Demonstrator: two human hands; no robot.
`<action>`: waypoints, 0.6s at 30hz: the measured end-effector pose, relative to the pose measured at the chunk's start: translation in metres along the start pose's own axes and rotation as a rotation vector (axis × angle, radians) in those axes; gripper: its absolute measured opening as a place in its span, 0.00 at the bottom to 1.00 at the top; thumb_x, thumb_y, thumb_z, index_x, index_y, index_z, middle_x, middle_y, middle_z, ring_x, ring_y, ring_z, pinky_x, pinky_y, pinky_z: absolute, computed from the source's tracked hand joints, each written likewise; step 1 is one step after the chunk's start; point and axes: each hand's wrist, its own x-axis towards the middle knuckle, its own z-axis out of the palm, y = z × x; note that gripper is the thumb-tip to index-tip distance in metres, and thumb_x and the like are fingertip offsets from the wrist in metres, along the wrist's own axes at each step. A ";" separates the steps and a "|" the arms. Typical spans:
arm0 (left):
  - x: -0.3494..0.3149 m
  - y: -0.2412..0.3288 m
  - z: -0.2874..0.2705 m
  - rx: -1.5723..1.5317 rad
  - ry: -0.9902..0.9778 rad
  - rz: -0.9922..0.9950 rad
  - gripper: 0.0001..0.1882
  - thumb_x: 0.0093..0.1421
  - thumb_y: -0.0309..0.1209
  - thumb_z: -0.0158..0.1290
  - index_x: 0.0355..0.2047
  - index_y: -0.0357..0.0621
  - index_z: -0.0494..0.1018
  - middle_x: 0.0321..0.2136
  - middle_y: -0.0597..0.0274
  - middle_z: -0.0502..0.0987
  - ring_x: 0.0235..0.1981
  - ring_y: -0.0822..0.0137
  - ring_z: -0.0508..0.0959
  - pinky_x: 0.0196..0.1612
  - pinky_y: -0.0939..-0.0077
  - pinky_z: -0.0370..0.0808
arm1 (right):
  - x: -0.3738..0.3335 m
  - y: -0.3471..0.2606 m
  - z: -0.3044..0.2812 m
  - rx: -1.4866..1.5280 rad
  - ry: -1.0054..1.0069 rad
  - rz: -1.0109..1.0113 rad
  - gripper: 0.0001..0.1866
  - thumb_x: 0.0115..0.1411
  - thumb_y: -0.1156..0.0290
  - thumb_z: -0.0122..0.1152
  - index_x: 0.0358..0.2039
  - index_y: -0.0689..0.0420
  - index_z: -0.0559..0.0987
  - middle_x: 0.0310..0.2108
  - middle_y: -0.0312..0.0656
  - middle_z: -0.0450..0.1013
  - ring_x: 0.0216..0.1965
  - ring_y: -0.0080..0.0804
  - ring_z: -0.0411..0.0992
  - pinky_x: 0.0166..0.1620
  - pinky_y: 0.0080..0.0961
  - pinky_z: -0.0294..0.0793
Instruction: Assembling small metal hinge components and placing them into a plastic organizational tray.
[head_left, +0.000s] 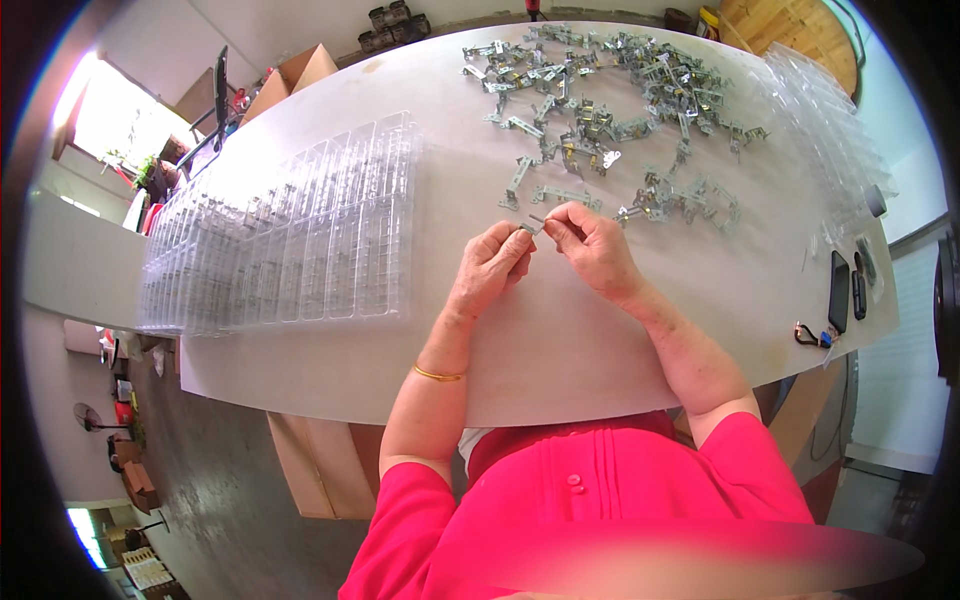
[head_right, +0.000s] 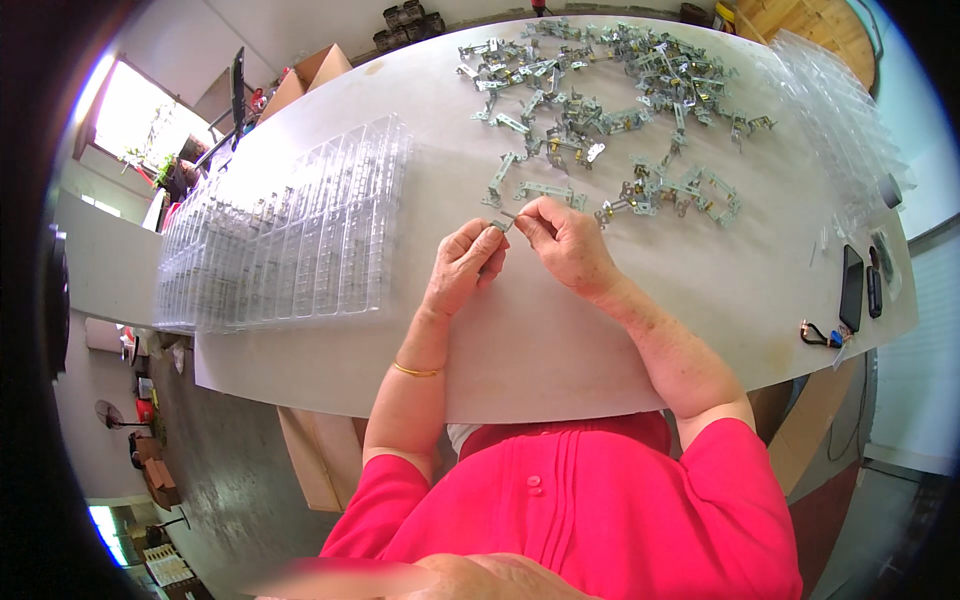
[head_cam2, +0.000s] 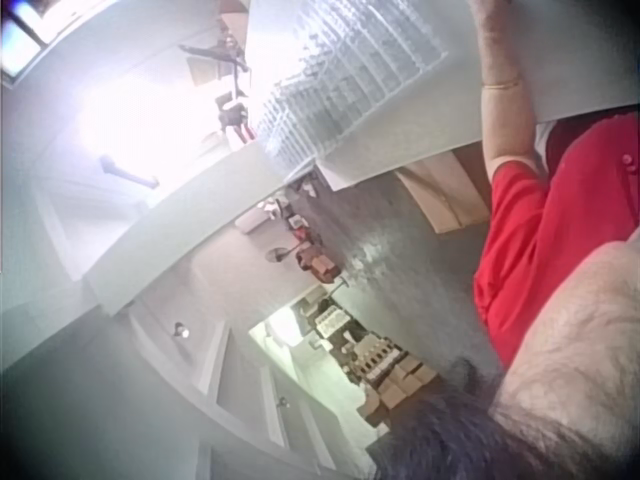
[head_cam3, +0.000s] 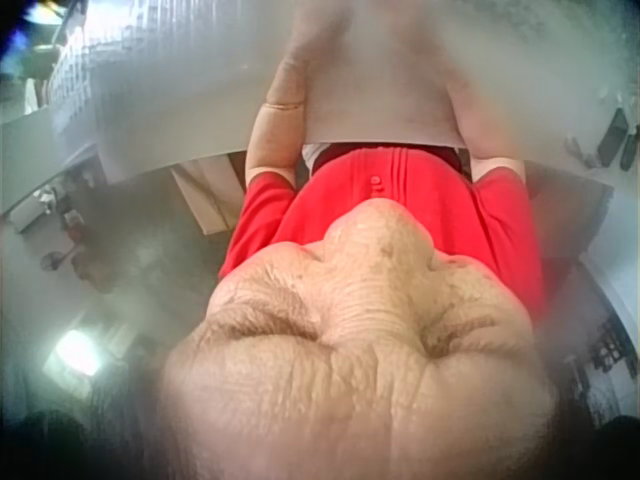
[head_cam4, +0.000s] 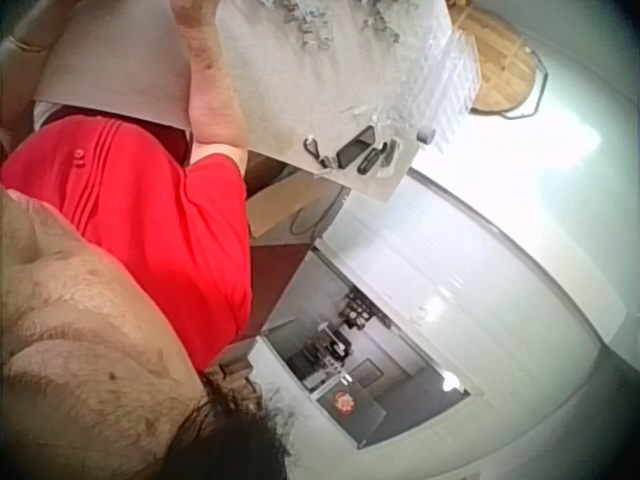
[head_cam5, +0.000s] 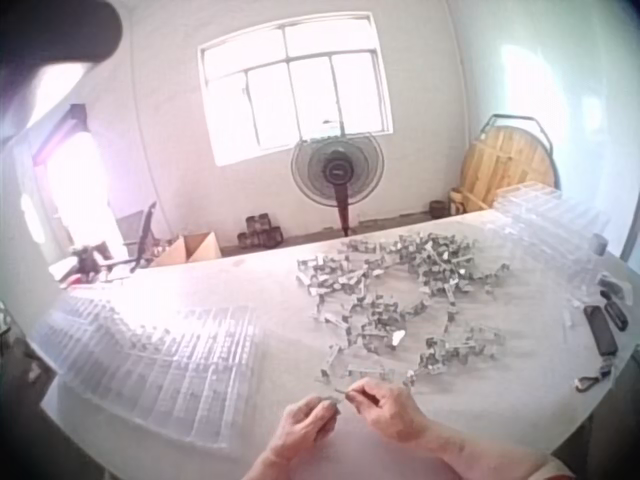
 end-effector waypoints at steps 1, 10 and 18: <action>-0.001 0.001 0.002 0.048 0.002 -0.016 0.15 0.70 0.38 0.48 0.30 0.42 0.73 0.18 0.71 0.69 0.17 0.81 0.65 0.19 0.85 0.59 | 0.000 0.000 0.001 0.094 -0.017 0.029 0.05 0.66 0.71 0.58 0.39 0.59 0.77 0.24 0.30 0.71 0.24 0.16 0.65 0.30 0.18 0.68; 0.000 -0.011 0.007 0.374 0.068 0.189 0.12 0.66 0.33 0.55 0.28 0.40 0.72 0.18 0.72 0.68 0.19 0.81 0.64 0.21 0.80 0.62 | 0.007 0.002 -0.007 0.542 -0.207 0.216 0.08 0.68 0.72 0.51 0.45 0.59 0.76 0.36 0.34 0.74 0.36 0.20 0.72 0.42 0.20 0.74; -0.001 -0.013 0.014 0.650 0.098 0.440 0.12 0.61 0.30 0.59 0.26 0.38 0.69 0.16 0.62 0.63 0.17 0.73 0.61 0.21 0.74 0.62 | 0.007 0.013 0.002 0.379 -0.168 0.109 0.07 0.66 0.69 0.59 0.41 0.58 0.79 0.34 0.30 0.75 0.37 0.16 0.71 0.43 0.18 0.72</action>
